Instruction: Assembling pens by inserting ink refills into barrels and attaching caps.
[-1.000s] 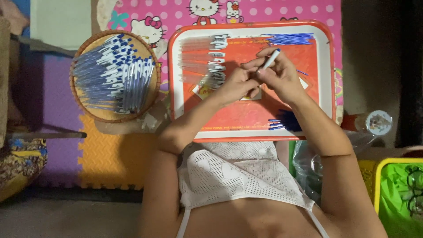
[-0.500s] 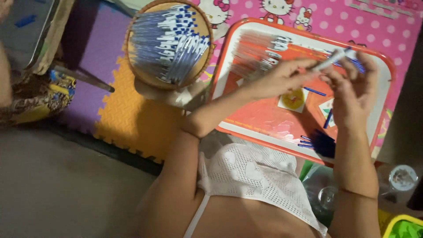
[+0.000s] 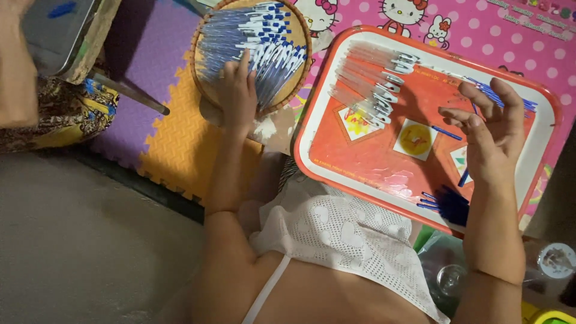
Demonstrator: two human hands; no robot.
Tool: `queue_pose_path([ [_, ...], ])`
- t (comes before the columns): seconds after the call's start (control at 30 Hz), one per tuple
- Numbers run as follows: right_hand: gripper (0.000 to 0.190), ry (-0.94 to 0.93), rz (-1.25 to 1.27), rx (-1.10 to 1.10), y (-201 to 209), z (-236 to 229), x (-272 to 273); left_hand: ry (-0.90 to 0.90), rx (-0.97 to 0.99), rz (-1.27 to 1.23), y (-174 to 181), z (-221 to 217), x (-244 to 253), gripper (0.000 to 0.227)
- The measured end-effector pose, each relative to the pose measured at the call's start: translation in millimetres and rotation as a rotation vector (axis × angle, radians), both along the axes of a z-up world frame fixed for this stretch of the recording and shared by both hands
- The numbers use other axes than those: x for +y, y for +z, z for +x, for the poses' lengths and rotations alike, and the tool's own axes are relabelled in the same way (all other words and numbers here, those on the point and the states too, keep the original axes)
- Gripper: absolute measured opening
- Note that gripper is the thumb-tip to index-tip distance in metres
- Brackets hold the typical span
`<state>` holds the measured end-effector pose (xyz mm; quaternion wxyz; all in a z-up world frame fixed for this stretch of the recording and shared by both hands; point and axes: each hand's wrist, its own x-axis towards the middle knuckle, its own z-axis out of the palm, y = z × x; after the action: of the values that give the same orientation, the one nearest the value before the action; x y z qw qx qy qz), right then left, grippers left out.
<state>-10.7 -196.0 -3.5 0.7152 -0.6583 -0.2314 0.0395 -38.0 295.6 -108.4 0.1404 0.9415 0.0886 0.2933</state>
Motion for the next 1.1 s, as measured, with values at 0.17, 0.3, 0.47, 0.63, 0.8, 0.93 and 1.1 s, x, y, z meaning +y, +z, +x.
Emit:
queue_pose_path([
  [0.17,0.058,-0.007,0.031,-0.005,0.0,2.3,-2.0,-0.016,-0.057,-0.007,-13.3,2.7,-9.2,0.041],
  [0.3,0.058,-0.042,0.038,0.010,6.0,0.5,-5.3,-0.002,-0.067,0.023,-13.5,1.7,-11.6,0.038],
  [0.47,0.053,-0.100,0.000,-0.126,19.2,0.7,-33.2,-0.029,-0.053,-0.029,-5.0,-5.6,-14.4,0.044],
  [0.63,0.047,-0.360,-0.013,-0.100,8.6,-2.6,-96.6,-0.157,-0.173,-0.119,29.2,-6.0,-45.0,0.042],
  [0.8,0.027,-0.323,-0.463,-0.160,11.7,-11.4,-98.0,-0.425,-0.201,-0.192,36.3,5.9,-89.0,0.031],
  [0.93,0.044,-0.360,-1.116,0.091,-4.6,-9.3,-92.8,-0.485,-0.149,-0.090,52.2,5.8,-123.9,0.041],
  [1.1,0.042,-0.411,-1.264,0.063,-38.2,-16.5,-96.2,-0.746,-0.007,-0.200,79.2,8.3,-159.7,0.035],
])
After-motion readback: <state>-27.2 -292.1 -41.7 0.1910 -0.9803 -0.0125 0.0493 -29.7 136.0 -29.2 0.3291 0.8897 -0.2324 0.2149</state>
